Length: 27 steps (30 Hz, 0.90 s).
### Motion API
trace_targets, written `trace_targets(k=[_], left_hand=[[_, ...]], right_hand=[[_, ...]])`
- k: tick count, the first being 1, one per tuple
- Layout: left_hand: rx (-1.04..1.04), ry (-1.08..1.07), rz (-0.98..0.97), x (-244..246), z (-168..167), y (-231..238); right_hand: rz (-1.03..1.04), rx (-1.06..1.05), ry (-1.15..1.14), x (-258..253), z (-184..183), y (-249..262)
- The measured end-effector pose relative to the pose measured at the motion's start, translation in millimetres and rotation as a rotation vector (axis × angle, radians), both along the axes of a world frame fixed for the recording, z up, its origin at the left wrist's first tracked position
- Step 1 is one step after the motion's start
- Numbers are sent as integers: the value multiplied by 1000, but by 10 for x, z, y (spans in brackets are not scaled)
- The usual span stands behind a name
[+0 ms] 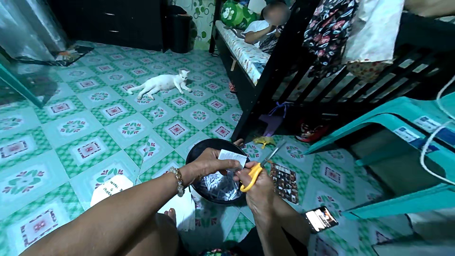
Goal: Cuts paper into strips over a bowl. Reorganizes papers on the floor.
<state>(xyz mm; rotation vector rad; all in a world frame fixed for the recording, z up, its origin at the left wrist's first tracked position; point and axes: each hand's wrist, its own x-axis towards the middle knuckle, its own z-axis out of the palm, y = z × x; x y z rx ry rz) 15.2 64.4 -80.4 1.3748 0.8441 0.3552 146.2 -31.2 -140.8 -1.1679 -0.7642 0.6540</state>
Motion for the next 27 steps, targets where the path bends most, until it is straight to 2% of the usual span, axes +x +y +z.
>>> trace_targets(k=[3, 6, 10, 13, 20, 27], left_hand=[[14, 23, 58, 39, 2, -5], [53, 56, 91, 44, -1, 9], [103, -19, 157, -10, -57, 65], [126, -82, 190, -28, -89, 74], [106, -109, 214, -9, -93, 74], [166, -82, 250, 41, -78, 21]], right_hand=[[12, 12, -18, 1, -8, -6], [126, -36, -100, 85, -23, -82], [372, -288, -189, 216, -7, -363], [460, -393, -217, 189, -34, -535], [510, -456, -299, 157, -29, -649], [455, -430, -319, 124, -10, -546]])
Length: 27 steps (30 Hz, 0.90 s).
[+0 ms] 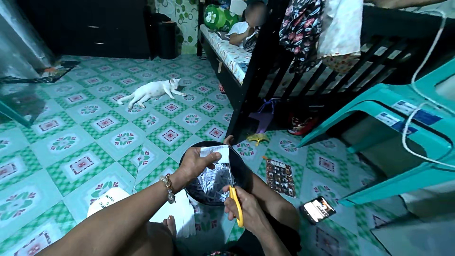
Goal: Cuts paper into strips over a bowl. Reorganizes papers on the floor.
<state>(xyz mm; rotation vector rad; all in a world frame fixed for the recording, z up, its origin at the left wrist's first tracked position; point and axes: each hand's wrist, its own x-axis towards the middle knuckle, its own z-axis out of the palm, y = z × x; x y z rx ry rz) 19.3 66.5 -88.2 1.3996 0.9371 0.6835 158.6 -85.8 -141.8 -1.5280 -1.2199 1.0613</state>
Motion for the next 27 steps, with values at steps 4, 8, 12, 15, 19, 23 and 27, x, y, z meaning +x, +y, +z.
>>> trace_targets(k=[4, 8, 12, 15, 19, 23, 27], left_hand=[[54, 32, 11, 17, 20, -33], [41, 24, 26, 45, 36, -53], [44, 22, -8, 45, 28, -59], [50, 48, -40, 53, 30, -53], [45, 66, -49, 68, 38, -54], [42, 92, -67, 76, 55, -53], [40, 105, -81, 72, 53, -38]], right_hand=[[1, 30, 15, -15, -17, 18], [-24, 38, 22, -25, -23, 22], [-48, 57, 30, -15, -34, 33], [-65, 58, 34, -10, -50, 33], [-91, 105, 40, -17, -93, 26], [-94, 123, 55, -15, -116, 29], [-99, 138, 72, -13, -135, 29]])
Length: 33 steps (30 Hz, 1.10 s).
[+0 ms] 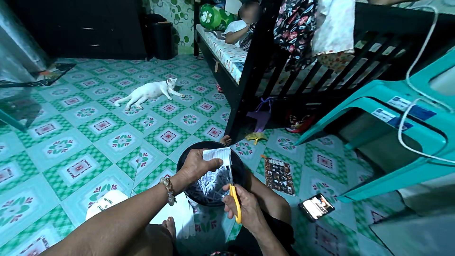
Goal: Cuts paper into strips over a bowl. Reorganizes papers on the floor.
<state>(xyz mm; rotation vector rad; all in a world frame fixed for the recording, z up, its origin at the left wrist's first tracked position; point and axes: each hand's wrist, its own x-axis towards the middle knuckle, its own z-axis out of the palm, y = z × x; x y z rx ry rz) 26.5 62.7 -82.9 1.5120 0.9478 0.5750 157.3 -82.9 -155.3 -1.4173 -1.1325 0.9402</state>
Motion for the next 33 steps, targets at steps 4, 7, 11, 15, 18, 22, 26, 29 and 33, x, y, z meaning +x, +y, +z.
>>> trace_targets(k=[4, 7, 11, 15, 18, 22, 26, 29, 33], left_hand=[[0, 17, -11, -3, -2, 20], [3, 14, -17, -4, -14, 32], [-10, 43, -34, -11, -1, 57], [-33, 44, -23, 0, -1, 65], [-65, 40, -22, 8, 5, 53], [-95, 30, -52, 18, 26, 30], [-103, 25, -41, 21, 8, 33], [-144, 33, -31, 24, -17, 29], [-205, 20, -34, 31, -51, 17]], right_hand=[[2, -26, 10, -11, 1, -2], [12, -39, 1, -7, 16, -2], [-10, -30, 3, -13, 0, -1], [-45, -15, 19, -46, -42, 4], [-21, -36, 31, -48, -30, 13], [-24, -56, 23, -50, 4, 22], [-52, -45, 26, -57, -33, 30], [-22, -78, 46, -52, -33, 55], [-9, -100, 32, -37, -37, 99]])
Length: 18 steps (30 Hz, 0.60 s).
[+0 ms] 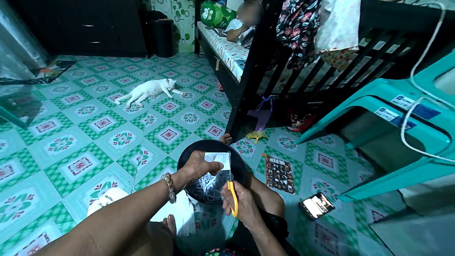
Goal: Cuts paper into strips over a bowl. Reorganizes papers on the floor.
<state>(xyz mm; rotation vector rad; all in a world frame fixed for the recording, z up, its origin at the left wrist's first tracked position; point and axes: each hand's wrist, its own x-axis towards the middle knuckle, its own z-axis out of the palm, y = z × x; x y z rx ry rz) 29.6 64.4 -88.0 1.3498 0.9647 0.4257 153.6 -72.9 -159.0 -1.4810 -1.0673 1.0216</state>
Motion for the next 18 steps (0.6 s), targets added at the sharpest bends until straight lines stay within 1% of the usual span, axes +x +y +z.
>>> trace_targets(k=[4, 8, 12, 18], left_hand=[[-52, 6, 22, -3, -36, 3], [-119, 74, 1, 26, -80, -6], [-172, 124, 9, 31, -129, 8], [-165, 163, -4, 30, -134, 22]], right_hand=[[-5, 3, 13, -4, -37, -6], [16, -70, 43, 12, -29, 3], [-18, -82, 73, -1, -100, 10], [-26, -93, 141, 5, -177, 7]])
